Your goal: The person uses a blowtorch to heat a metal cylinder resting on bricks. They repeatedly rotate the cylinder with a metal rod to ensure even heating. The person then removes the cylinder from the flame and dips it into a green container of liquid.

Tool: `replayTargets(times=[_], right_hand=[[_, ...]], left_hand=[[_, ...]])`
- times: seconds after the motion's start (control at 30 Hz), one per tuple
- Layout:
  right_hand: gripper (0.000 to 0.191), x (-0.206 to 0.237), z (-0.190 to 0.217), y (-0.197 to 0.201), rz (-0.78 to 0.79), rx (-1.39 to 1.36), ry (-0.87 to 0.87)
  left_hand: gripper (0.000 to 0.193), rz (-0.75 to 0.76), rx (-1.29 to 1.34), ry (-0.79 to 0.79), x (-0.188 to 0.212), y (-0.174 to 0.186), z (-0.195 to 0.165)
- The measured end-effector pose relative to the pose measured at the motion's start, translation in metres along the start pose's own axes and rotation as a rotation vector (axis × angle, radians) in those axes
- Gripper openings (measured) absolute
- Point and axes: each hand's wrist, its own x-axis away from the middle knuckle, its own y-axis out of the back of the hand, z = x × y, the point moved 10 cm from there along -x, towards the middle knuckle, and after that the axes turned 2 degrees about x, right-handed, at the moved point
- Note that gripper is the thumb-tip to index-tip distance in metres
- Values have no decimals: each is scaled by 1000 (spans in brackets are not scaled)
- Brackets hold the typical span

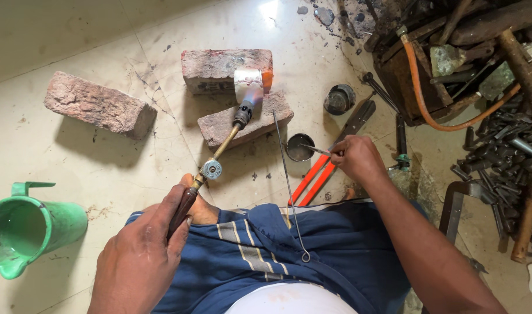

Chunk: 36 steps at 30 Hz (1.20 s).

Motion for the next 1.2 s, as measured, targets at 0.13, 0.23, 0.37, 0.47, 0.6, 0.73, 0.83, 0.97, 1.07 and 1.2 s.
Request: replayTargets(times=[0.13, 0.23, 0.37, 0.47, 0.6, 0.73, 0.83, 0.97, 1.07, 1.2], right_hand=[[24, -5, -3, -9, 94, -110, -52], [24, -6, -10, -10, 118, -174, -74], [18, -1, -38, -12, 188, -275, -331], [16, -8, -21, 7, 146, -547, -207], [17, -21, 21, 39, 33, -763, -48], [15, -50, 74, 40, 40, -729, -35], [14, -68, 105, 34, 51, -766, 15], [14, -82, 119, 21, 50, -757, 30], [15, -86, 122, 15, 50, -754, 73], [14, -88, 120, 8, 65, -749, 56]], left_hand=[[71, -64, -26, -79, 5, 2, -1], [65, -162, -4, -162, 8, 7, 0], [62, -182, -4, -182, 8, 5, 4], [56, -152, -3, -130, 4, 3, 8], [57, -111, -17, -77, -1, 5, 7], [63, -65, -43, -35, -2, 8, 3], [63, -88, -39, -32, -3, 17, 2], [62, -62, -25, 21, -7, 22, 9], [62, -31, -10, 57, -11, 22, 13], [62, -9, 3, 90, -13, 21, 16]])
